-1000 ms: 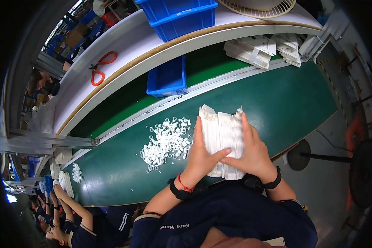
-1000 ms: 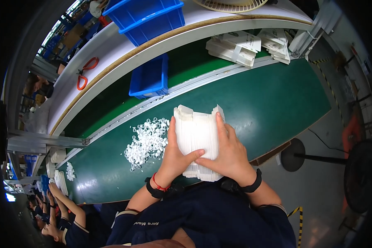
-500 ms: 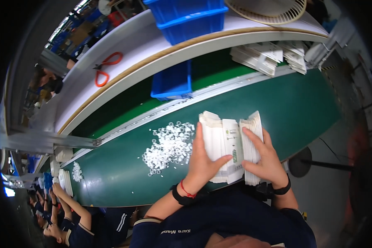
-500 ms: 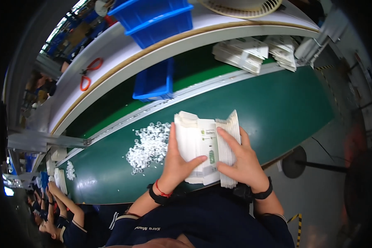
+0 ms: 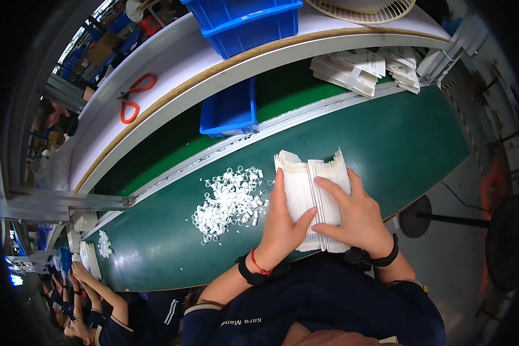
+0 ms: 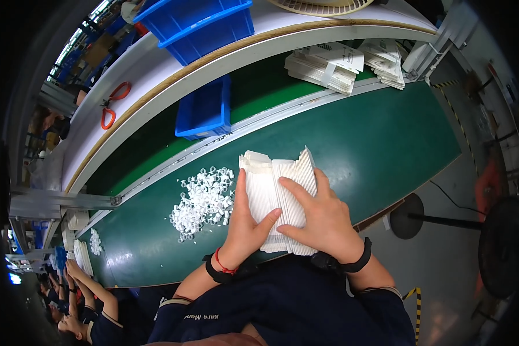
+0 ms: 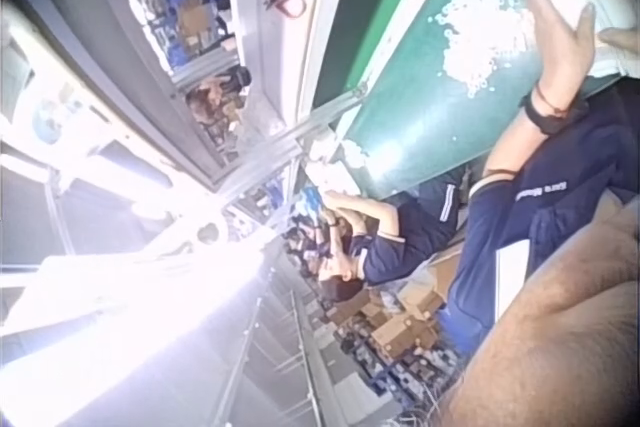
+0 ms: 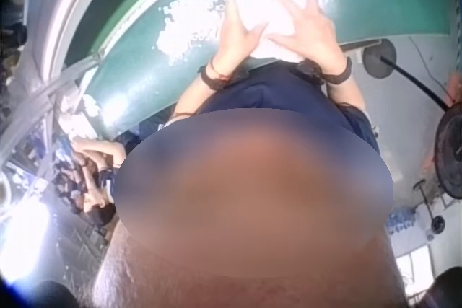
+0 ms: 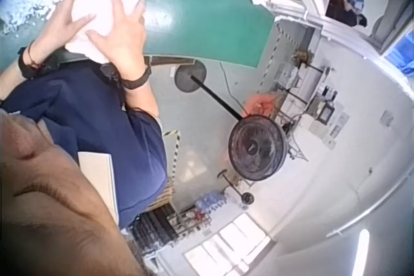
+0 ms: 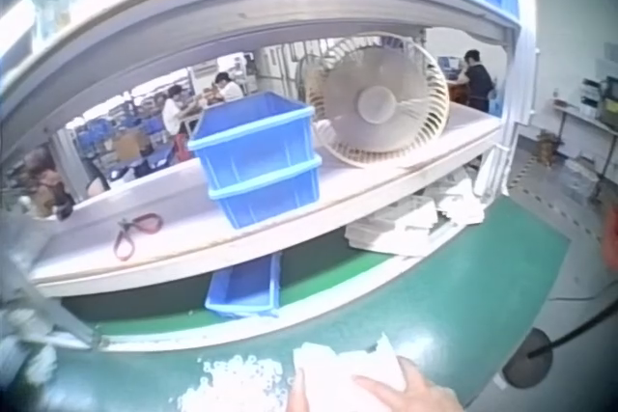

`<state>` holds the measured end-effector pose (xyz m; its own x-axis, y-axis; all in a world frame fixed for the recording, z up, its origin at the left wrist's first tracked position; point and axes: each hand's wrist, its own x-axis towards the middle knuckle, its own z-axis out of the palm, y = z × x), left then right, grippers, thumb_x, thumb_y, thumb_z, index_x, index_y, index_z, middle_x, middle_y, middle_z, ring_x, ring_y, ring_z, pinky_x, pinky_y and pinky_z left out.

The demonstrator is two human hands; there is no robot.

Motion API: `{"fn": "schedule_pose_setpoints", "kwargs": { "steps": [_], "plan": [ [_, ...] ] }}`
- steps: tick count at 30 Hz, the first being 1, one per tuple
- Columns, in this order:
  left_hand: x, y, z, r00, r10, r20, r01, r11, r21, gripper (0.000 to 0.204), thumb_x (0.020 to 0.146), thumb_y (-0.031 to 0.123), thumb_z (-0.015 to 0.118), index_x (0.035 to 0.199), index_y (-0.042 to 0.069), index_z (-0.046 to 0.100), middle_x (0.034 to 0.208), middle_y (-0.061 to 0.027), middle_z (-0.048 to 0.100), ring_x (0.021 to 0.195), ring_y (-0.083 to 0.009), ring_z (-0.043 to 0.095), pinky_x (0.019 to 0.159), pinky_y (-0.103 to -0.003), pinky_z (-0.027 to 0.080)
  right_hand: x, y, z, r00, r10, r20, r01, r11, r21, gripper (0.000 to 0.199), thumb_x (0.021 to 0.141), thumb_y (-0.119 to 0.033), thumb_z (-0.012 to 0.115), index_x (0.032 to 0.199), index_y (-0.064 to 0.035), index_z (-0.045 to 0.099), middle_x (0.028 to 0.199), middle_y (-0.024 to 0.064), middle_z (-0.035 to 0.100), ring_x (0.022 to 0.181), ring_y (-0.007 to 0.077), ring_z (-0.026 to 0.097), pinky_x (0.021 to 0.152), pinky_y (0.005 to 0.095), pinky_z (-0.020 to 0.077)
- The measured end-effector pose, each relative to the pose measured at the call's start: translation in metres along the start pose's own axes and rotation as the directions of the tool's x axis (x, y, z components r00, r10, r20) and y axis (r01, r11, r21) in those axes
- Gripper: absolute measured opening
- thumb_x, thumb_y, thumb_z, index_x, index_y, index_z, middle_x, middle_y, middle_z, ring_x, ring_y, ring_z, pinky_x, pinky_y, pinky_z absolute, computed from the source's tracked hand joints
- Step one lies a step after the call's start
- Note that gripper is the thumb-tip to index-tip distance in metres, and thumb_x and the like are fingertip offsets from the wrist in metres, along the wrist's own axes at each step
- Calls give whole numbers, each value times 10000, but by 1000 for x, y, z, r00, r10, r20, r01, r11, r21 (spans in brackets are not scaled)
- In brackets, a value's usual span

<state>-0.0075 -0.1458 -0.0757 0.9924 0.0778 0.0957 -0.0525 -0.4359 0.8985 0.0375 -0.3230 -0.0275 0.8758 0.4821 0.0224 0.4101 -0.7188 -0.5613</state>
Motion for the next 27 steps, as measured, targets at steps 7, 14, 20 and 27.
{"fn": "schedule_pose_setpoints", "kwargs": {
  "steps": [7, 14, 20, 27],
  "plan": [
    [2, 1, -2, 1000, -2, -3, 2, 1000, 24, 976, 749, 83, 743, 1442, -67, 71, 1398, -268, 324, 1260, -331, 423, 1023, -387, 369, 0, 11, -4, 998, -64, 16, 63, 996, 58, 788, 590, -371, 794, 1316, -265, 507, 1335, 302, 371, 1022, 445, 578, 844, 421, 507],
    [2, -1, -1, 999, -31, -25, 31, 999, 21, 1016, 719, 92, 772, 1440, -62, 73, 1368, -267, 366, 1229, -334, 462, 1000, -388, 397, 0, 20, -14, 998, -31, 50, 23, 987, 160, 765, 626, -264, 743, 1342, -262, 473, 1352, 282, 366, 990, 433, 594, 850, 409, 506],
    [3, 3, -1, 998, -28, -61, 33, 996, 85, 1019, 710, 115, 790, 1432, -74, 96, 1337, -284, 408, 1215, -338, 484, 987, -378, 412, -2, 31, -13, 999, 21, 28, -27, 966, 256, 706, 629, -176, 671, 1311, -244, 500, 1365, 329, 326, 957, 446, 609, 860, 409, 506],
    [5, 14, 3, 994, -85, -65, 89, 994, 57, 1077, 671, 203, 837, 1421, -92, 123, 1348, -293, 390, 1225, -361, 468, 997, -388, 401, -2, 31, -11, 994, -91, -61, 100, 982, 162, 559, 649, -235, 718, 1192, -234, 581, 1387, 348, 277, 1006, 483, 587, 858, 429, 505]
  ]
}}
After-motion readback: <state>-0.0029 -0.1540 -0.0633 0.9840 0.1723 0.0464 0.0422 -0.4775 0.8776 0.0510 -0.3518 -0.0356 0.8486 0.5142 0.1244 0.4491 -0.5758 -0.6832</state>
